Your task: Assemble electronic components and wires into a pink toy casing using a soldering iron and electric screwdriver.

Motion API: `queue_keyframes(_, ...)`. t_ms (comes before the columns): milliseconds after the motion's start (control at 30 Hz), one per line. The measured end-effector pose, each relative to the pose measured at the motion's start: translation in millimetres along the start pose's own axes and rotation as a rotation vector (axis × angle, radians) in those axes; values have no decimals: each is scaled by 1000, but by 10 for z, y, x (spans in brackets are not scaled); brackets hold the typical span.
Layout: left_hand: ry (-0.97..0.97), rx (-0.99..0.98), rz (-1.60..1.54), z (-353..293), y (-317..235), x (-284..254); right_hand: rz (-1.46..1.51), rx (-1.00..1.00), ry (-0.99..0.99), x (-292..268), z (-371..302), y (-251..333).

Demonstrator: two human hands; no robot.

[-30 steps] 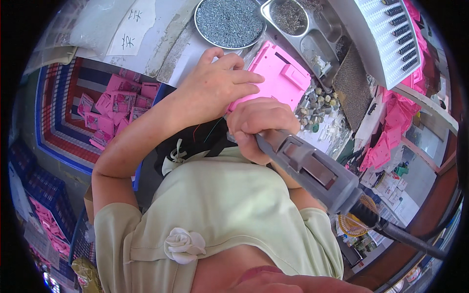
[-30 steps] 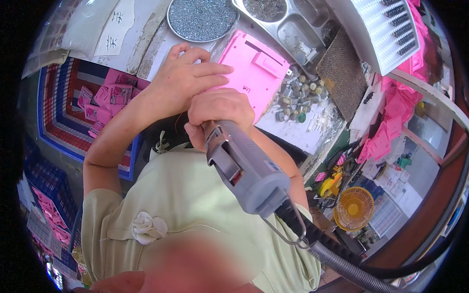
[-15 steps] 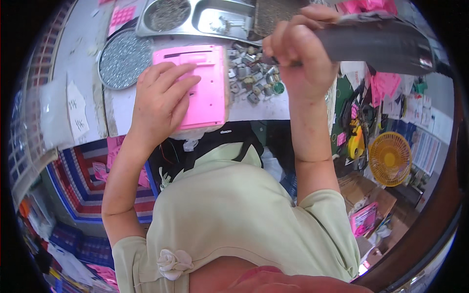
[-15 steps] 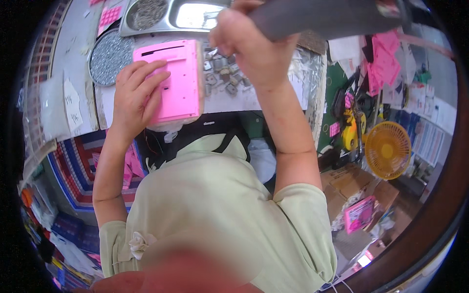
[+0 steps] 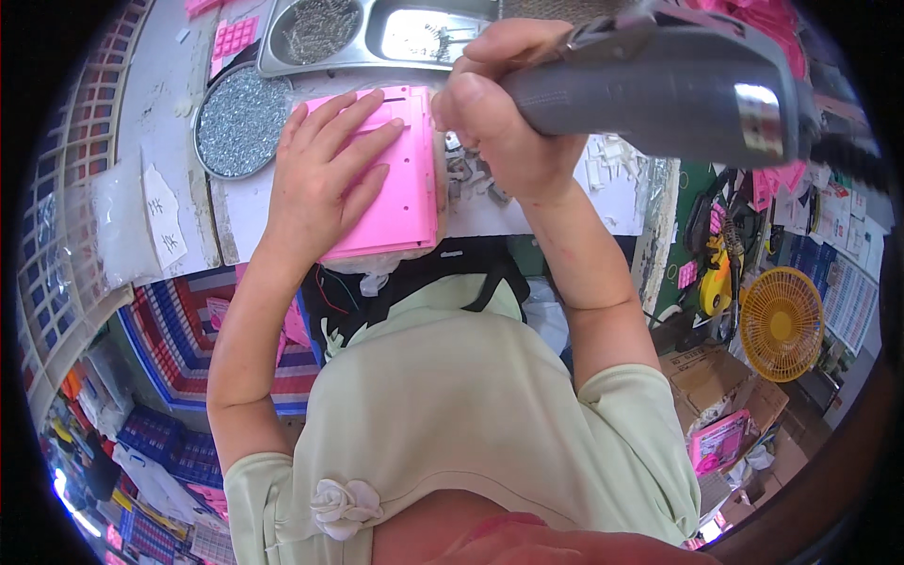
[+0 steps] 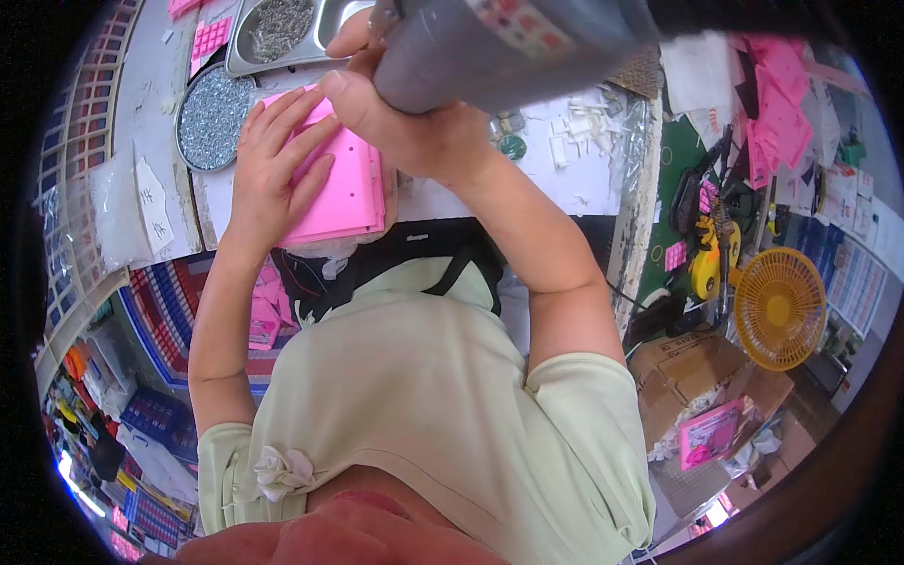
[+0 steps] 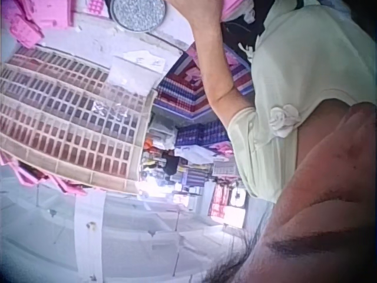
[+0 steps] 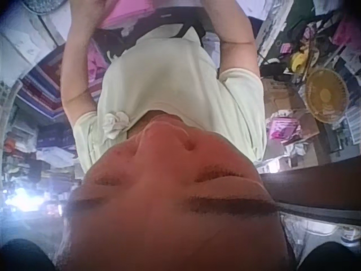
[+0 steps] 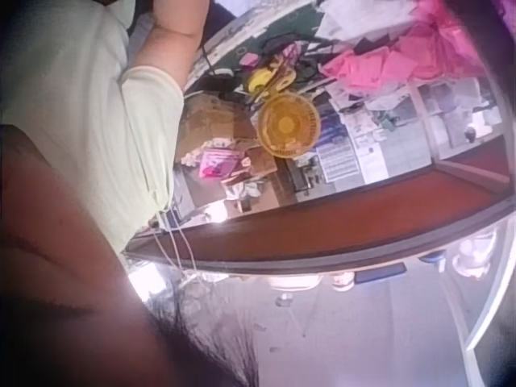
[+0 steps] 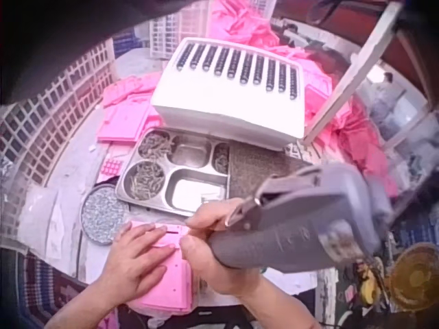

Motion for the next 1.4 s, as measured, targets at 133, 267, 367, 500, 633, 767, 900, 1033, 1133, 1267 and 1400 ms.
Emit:
queue_keyframes(133,-6,7,9,-26,5,20,-287,-182,55,188,-18,34)
queue_keyframes(267,-23,-6,8,-20,14,26,240,-18,-91,20,7,59)
queue_keyframes(367,-32,0,10,-1,14,2,4,-67,-19,128,16,11)
queue_keyframes(500,-41,8,5,-25,6,-12,-181,-85,16,168,1,39)
queue_keyframes(633,-33,11,13,-3,13,-8,160,-24,23,4,-59,116)
queue_keyframes(767,-52,25,14,-19,6,-5,-72,-6,186,165,-260,327)
queue_keyframes(900,-50,25,7,-31,2,13,-88,47,200,276,-522,230)
queue_keyframes(1033,-72,51,4,6,-14,17,-406,-155,240,395,-516,329)
queue_keyframes(1133,-73,42,-1,-34,3,14,-226,-8,184,364,-617,122)
queue_keyframes(1267,-98,-56,-19,53,154,-79,29,85,67,186,-478,162)
queue_keyframes(1400,-123,52,86,83,240,-347,138,55,-124,-150,-73,425)
Point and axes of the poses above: each hand's wrist, its own z-axis towards the middle knuckle, its own x-axis out of the palm, y = z × x, the point moved 9 cm from there along z, towards the middle knuckle, and after that the axes turned 4 degrees about y, right-handed, at the moved point
